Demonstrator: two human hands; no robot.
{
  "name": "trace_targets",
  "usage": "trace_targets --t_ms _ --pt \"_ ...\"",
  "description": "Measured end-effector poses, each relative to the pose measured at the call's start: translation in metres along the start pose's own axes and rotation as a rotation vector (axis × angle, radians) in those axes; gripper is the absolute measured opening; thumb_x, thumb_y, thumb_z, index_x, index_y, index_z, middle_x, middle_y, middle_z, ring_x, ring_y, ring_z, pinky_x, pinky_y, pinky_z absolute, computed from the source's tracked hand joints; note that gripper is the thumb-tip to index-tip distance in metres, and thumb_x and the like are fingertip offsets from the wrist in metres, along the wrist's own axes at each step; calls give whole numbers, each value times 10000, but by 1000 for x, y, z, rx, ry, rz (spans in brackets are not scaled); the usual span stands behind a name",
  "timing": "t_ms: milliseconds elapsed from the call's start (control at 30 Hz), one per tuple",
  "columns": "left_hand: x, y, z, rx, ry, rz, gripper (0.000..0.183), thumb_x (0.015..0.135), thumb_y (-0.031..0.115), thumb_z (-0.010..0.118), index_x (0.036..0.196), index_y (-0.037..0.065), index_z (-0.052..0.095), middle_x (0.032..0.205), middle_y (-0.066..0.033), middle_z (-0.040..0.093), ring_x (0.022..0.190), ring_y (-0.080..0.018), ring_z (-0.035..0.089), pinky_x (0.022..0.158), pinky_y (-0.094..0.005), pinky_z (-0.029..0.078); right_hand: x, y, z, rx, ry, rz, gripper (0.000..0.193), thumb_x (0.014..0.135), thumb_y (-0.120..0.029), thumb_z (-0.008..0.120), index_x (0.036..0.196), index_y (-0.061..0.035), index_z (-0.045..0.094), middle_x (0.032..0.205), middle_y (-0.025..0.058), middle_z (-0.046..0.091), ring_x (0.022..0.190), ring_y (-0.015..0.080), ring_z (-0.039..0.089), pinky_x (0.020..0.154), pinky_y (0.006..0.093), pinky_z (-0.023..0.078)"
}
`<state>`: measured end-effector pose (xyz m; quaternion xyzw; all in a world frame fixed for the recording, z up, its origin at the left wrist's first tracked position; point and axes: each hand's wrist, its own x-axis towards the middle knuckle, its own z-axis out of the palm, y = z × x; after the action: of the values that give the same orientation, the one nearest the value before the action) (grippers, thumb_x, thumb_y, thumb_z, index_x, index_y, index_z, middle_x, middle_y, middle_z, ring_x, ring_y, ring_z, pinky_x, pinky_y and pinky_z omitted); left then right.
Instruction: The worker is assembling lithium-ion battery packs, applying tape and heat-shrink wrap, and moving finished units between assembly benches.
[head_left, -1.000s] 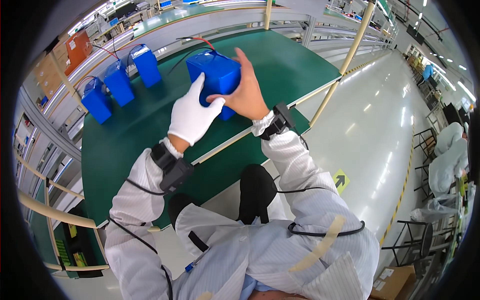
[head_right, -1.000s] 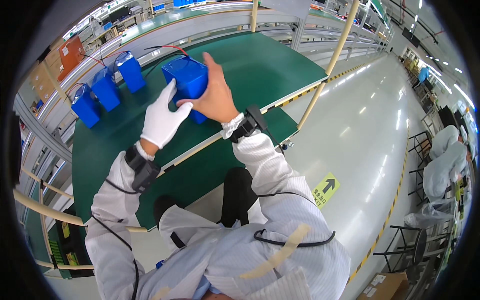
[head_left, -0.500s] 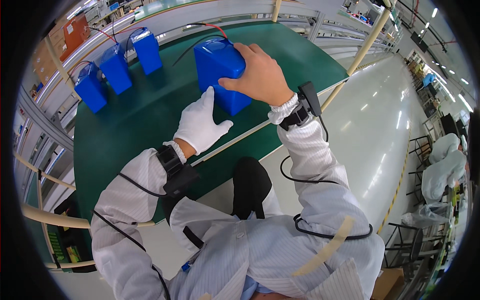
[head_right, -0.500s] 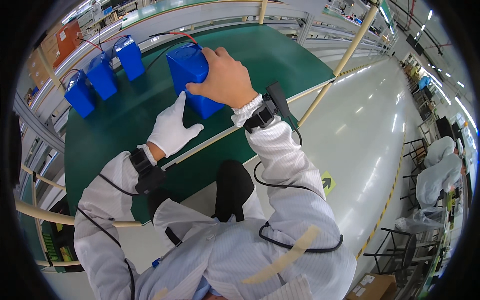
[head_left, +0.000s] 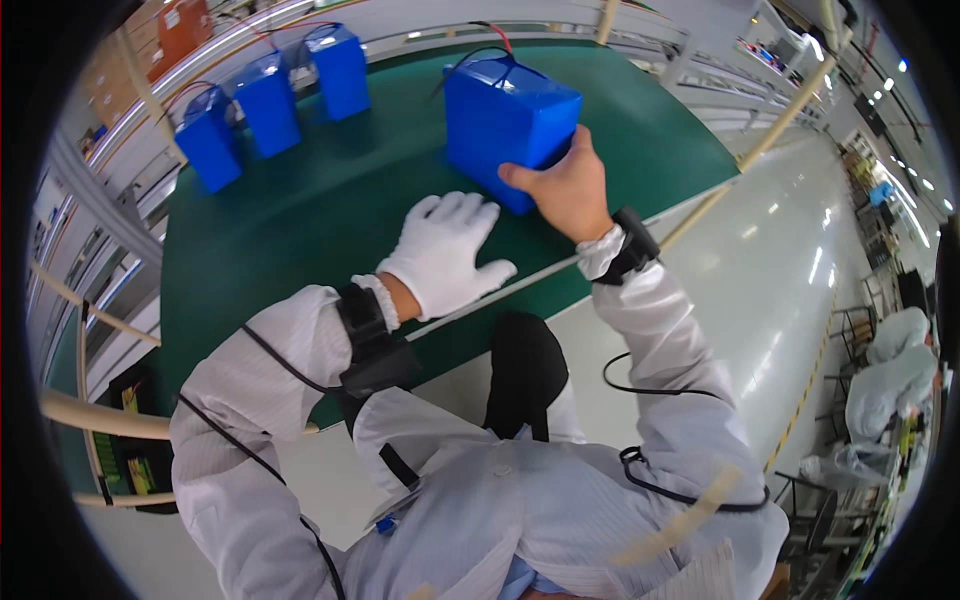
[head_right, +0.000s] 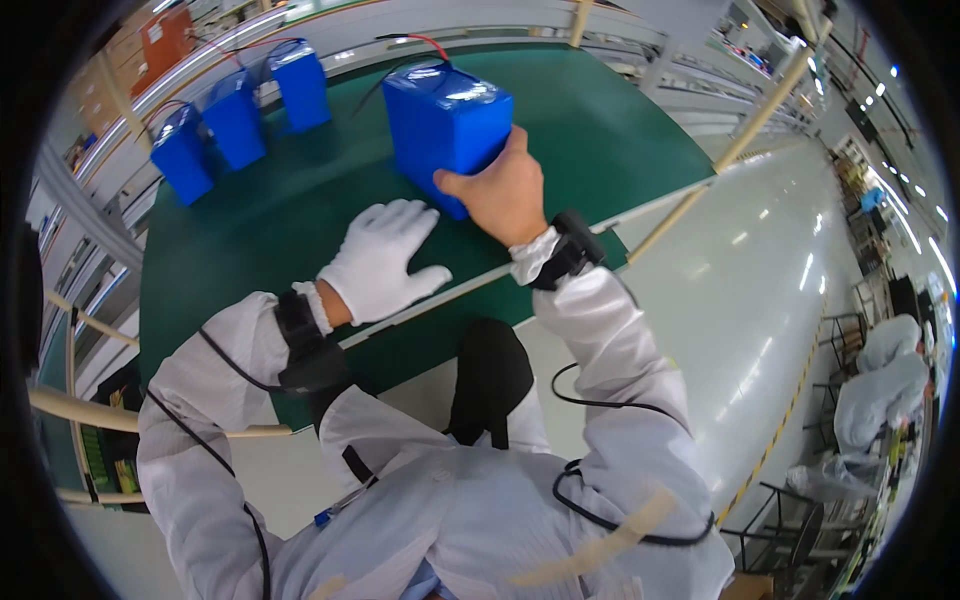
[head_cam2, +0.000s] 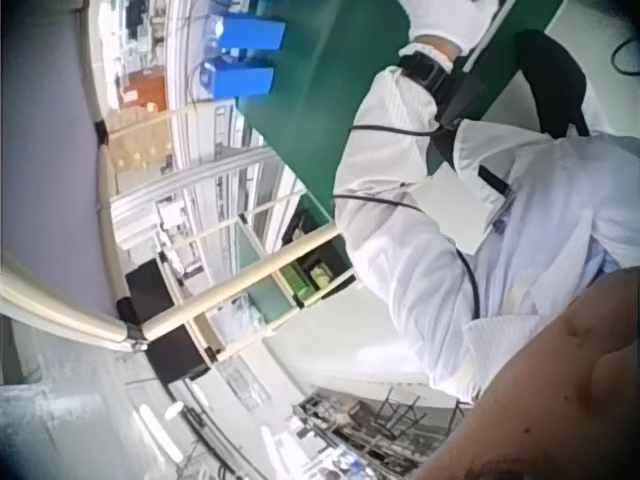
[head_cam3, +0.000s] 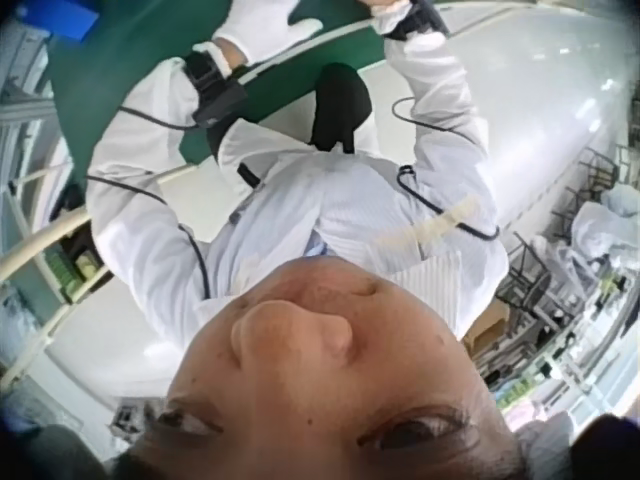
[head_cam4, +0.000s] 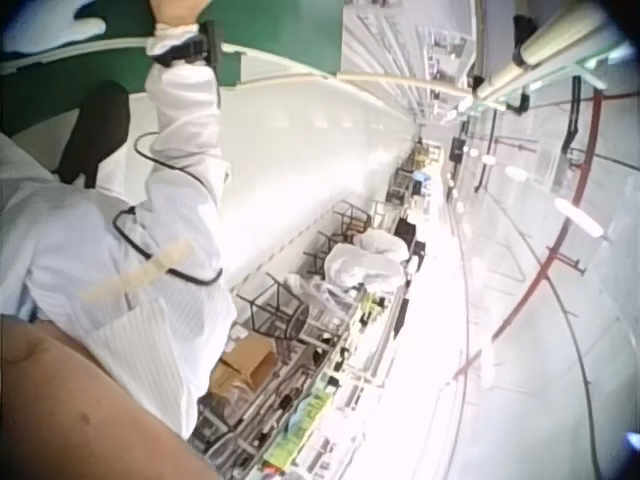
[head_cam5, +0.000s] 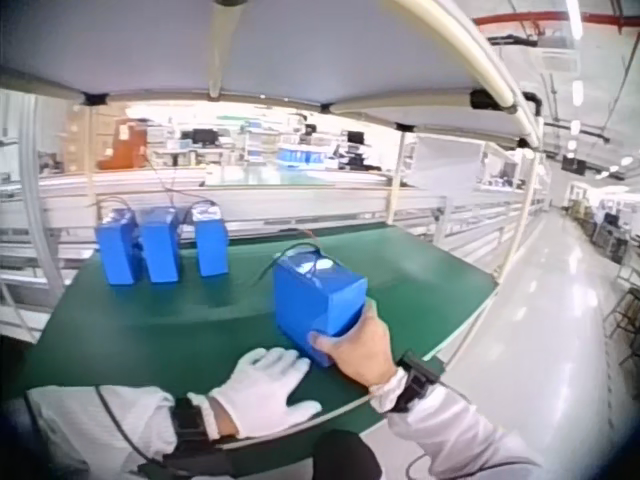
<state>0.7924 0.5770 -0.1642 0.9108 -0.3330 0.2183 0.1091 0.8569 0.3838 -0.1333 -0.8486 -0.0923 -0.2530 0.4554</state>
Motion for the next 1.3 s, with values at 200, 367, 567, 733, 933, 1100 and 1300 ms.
trace_targets --t_ms 200,367,567,733,933,1100,1300 --pt "-5 7 -16 -83 -153 22 763 786 536 670 1323 9 543 1379 -207 483 1336 -365 407 1142 -501 255 97 -16 86 -23 49 -69 829 584 -349 847 1184 75 463 989 267 683 933 438 668 849 462 541" --pt "-9 6 -22 -96 -66 5 692 754 512 669 1218 6 581 1243 -184 531 1199 -340 474 1085 -491 297 139 -32 177 80 163 74 778 598 -288 843 1190 10 436 1070 241 653 1002 452 632 890 497 509" --pt "-3 11 -16 -90 -207 -16 790 770 572 656 1333 31 534 1359 -202 519 1315 -377 417 1123 -567 234 164 -18 227 155 233 157 801 626 -234 895 1208 -14 389 1183 237 574 1072 467 593 930 515 489" --pt "-9 9 -19 -91 -200 -20 789 763 558 660 1354 52 525 1384 -194 509 1333 -379 403 1129 -581 228 161 -26 234 141 182 165 858 622 -260 908 1247 -4 379 1202 242 574 1095 457 592 938 498 494" --pt "-8 6 -17 -64 -157 13 737 753 550 671 1274 38 581 1307 -182 539 1289 -356 432 1115 -577 247 156 -7 208 -78 -135 125 925 669 -367 885 1318 62 384 1207 261 620 1116 415 613 958 450 505" --pt "-4 17 -25 -63 -148 9 716 747 530 680 1262 42 581 1289 -170 531 1271 -330 443 1112 -556 264 144 7 184 -394 -265 -78 640 753 -451 755 1108 56 590 1079 266 674 1011 423 655 883 465 536" --pt "17 27 -31 -53 -221 10 713 725 469 714 1304 85 554 1335 -160 512 1297 -332 422 1105 -573 263 92 12 145 -462 -394 -190 397 866 -374 636 1090 -46 644 1131 160 625 1041 324 640 909 440 527"
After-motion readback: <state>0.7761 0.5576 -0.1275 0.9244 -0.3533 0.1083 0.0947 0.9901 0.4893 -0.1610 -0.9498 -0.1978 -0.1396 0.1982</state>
